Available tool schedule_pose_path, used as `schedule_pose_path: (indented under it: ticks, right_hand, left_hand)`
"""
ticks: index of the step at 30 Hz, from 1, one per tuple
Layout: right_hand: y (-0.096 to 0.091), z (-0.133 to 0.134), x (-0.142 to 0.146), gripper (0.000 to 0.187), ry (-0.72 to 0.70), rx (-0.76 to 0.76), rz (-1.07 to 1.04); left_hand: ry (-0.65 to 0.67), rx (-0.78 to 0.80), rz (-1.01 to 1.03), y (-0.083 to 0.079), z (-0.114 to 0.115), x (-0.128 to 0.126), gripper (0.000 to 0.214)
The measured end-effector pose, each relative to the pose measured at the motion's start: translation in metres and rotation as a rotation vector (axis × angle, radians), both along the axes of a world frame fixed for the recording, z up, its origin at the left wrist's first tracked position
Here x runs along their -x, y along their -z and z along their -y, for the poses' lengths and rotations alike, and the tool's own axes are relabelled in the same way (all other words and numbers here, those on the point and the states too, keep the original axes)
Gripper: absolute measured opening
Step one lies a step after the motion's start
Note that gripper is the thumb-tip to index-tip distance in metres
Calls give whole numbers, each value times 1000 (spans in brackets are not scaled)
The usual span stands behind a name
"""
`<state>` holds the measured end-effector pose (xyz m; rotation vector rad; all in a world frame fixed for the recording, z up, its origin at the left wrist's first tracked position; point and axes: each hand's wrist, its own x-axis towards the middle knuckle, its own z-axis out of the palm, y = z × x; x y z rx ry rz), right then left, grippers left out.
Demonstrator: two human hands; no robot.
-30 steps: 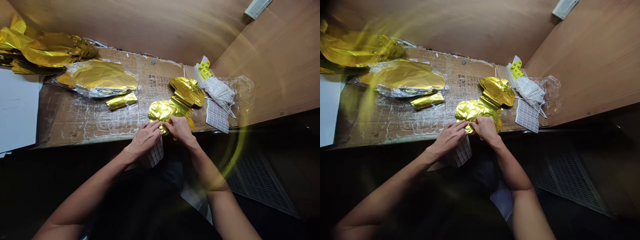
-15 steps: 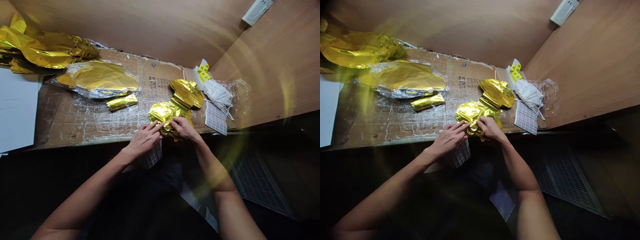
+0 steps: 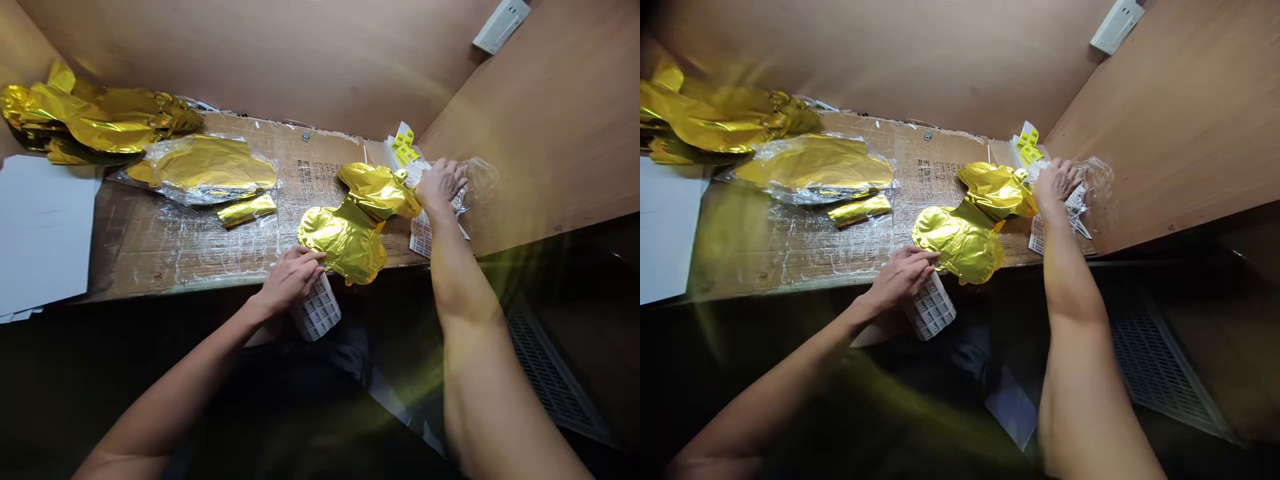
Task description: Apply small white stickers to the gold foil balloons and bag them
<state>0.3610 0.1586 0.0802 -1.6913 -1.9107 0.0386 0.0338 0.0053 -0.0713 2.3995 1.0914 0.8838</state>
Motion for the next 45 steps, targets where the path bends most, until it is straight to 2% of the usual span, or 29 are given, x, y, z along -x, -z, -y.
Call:
schedule_pose_path:
  ticks: [1,3,5,6,8,11,15,19,23,26,28,32,34,36,38,40,42,45]
  right_hand:
    - [1,9,5,31,28,-45,-7]
    - [18,44,30,26,-64,75,-105]
    - [45,93,62,30,-414,497,-290]
    - [58,117,77,35,-501,639,-388]
    - [78,155,99,30,-520,724,-528]
    - [87,178,109,26,-459,684,-632]
    - [81,179,103,21,-438,593,-579]
    - [86,183,103,15,-434,271,-356]
    - [97,185,103,15,-548,-77,-120]
    - [100,184,100,18,-591,-260,121]
    - [101,182,100,19,-606,-316,213]
    - [100,179,103,7,-591,-279,83]
    - [98,177,104,7,-545,-257,-41]
    - [94,173,103,9,-468,-212,-146]
    - [89,164,99,14,-380,-71,-240]
    - [86,150,95,19,-338,160,-314]
    - [85,134,94,20,-363,375,-342]
    - [90,116,99,18,-370,508,-227]
  left_hand:
    - [-14,40,87,-2,-1,1,42]
    - [-52,106,269,-6,-3,3,43]
    - [-115,158,416,-9,-3,6,42]
    - [-149,188,462,-11,-3,8,42]
    - [-185,279,498,-15,0,11,44]
    - [-148,455,489,-23,5,13,38]
    - [-103,597,586,-29,10,8,30]
    - [-112,636,674,-32,12,2,32]
    - [-113,630,685,-31,15,1,33]
    - [-148,616,662,-30,16,3,36]
    - [-180,612,642,-28,15,4,37]
    - [-223,636,648,-24,15,7,39]
    - [-238,650,649,-22,15,10,40]
    - [-258,595,585,-20,16,14,39]
    - [-200,443,456,-18,16,16,34]
    - [-29,233,287,-15,15,15,28]
    - [134,41,100,-10,14,12,24]
    - [170,-105,-155,-3,15,5,22]
